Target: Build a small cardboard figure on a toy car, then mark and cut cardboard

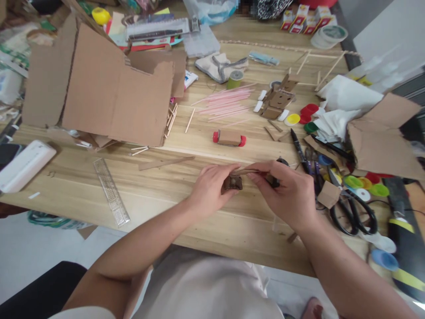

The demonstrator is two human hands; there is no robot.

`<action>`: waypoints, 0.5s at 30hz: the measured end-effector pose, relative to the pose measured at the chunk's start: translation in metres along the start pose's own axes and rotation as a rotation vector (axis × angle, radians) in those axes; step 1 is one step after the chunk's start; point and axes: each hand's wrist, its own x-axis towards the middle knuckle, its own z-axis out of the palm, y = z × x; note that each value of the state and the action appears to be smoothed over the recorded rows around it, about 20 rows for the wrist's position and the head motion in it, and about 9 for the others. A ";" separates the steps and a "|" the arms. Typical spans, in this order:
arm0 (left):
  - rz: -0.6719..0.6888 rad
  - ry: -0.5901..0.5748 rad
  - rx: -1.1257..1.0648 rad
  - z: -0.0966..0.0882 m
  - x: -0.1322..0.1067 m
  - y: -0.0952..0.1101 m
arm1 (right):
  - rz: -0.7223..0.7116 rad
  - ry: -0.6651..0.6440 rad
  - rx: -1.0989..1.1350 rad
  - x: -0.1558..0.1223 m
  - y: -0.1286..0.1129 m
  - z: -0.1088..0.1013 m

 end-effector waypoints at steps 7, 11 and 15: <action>-0.002 0.003 -0.006 -0.001 -0.002 0.001 | -0.084 -0.044 -0.004 -0.001 0.002 -0.001; -0.004 0.001 -0.014 -0.001 -0.002 0.001 | -0.128 -0.041 -0.026 -0.003 0.001 0.001; -0.007 0.005 -0.016 -0.001 -0.002 0.000 | -0.153 -0.037 -0.031 -0.002 0.001 0.001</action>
